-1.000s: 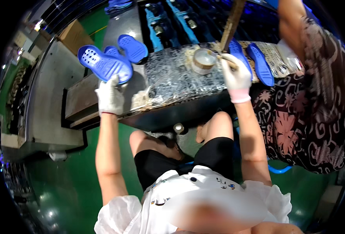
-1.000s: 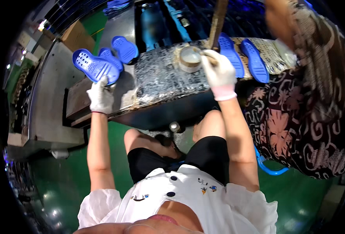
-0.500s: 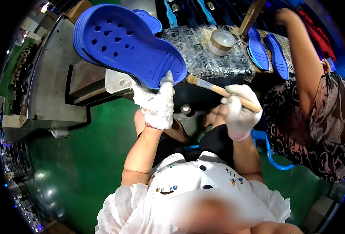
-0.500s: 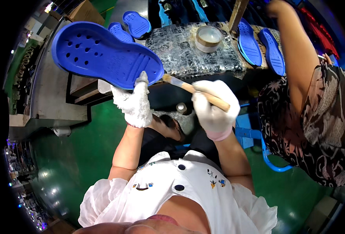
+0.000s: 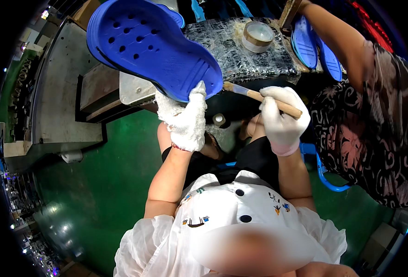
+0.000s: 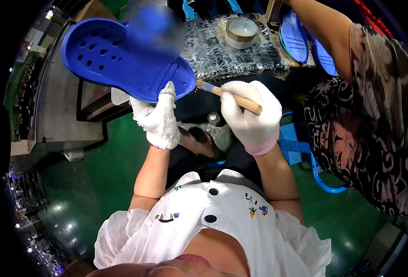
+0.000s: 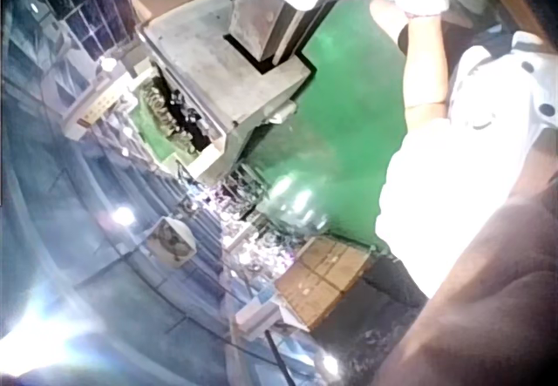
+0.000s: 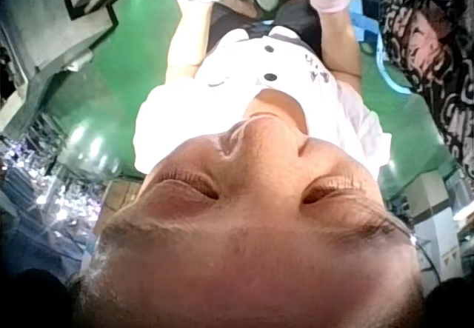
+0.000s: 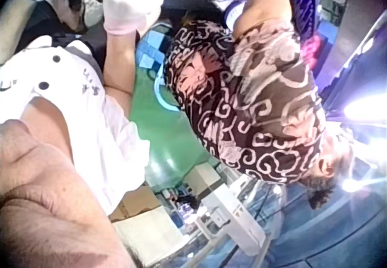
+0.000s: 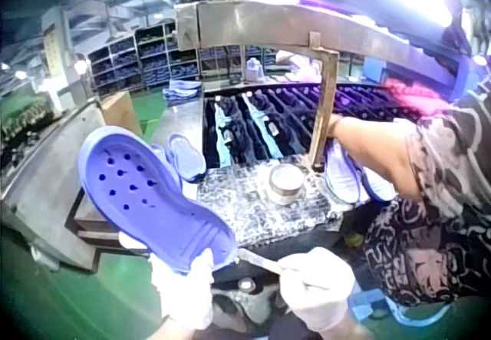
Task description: The person applies adhesive to shoe soles using a brush, dipping the brush into an adhesive container, brushing along the soles, and placing them on the workbench.
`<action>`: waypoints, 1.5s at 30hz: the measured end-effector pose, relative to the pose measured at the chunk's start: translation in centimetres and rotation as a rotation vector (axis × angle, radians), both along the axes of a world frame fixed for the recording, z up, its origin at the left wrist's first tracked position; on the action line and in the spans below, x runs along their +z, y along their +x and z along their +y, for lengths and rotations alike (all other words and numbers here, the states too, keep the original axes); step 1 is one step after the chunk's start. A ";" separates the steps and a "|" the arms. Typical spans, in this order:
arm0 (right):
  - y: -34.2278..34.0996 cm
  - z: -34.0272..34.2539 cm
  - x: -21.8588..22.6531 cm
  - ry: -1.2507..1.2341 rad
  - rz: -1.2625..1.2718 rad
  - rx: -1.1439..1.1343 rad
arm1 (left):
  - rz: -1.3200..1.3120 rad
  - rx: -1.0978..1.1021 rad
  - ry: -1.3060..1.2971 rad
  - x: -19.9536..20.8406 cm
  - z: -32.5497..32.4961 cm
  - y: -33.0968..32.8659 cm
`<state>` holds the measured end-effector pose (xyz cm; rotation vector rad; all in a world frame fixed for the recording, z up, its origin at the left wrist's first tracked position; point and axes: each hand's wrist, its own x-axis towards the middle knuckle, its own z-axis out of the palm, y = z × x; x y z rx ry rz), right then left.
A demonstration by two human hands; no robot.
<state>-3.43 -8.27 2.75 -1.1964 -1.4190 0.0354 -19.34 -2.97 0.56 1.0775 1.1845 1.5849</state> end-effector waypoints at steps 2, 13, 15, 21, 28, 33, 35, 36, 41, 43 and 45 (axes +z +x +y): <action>0.3 -0.2 -0.2 -0.005 0.014 -0.024 | 0.018 0.021 0.052 -0.3 0.2 0.1; 0.7 -0.4 -1.3 -0.078 0.046 -0.007 | 0.024 -0.011 0.046 -0.3 0.6 0.0; 1.4 -0.8 -2.7 -0.112 0.188 -0.044 | -0.008 -0.001 0.066 -0.3 0.9 0.3; 2.8 -1.6 -12.1 -0.283 0.573 -0.052 | -0.006 -0.156 -0.009 0.1 1.2 2.3; 2.9 -2.5 -21.2 -0.550 0.340 -0.115 | -0.200 -0.888 -0.476 1.2 0.1 8.9; 3.1 -1.9 -24.9 -0.609 0.134 -0.241 | -0.158 -1.072 -0.528 -1.4 2.5 17.4; 2.6 -2.0 -22.3 -0.625 0.142 -0.190 | -0.175 -1.068 -0.461 -2.6 5.2 19.7; 2.5 -2.1 -21.6 -0.629 0.220 -0.159 | -0.182 -1.023 -0.478 -2.5 6.0 20.5; 3.5 -2.1 -22.4 -0.726 0.258 -0.154 | 0.172 -0.964 -0.118 -2.0 6.0 18.8; 3.5 -2.0 -22.0 -0.670 0.270 -0.179 | 0.338 -0.619 0.336 -3.0 6.6 15.2; 4.0 -2.2 -23.1 -0.666 0.406 -0.151 | 0.623 -0.122 0.819 -2.6 11.5 11.2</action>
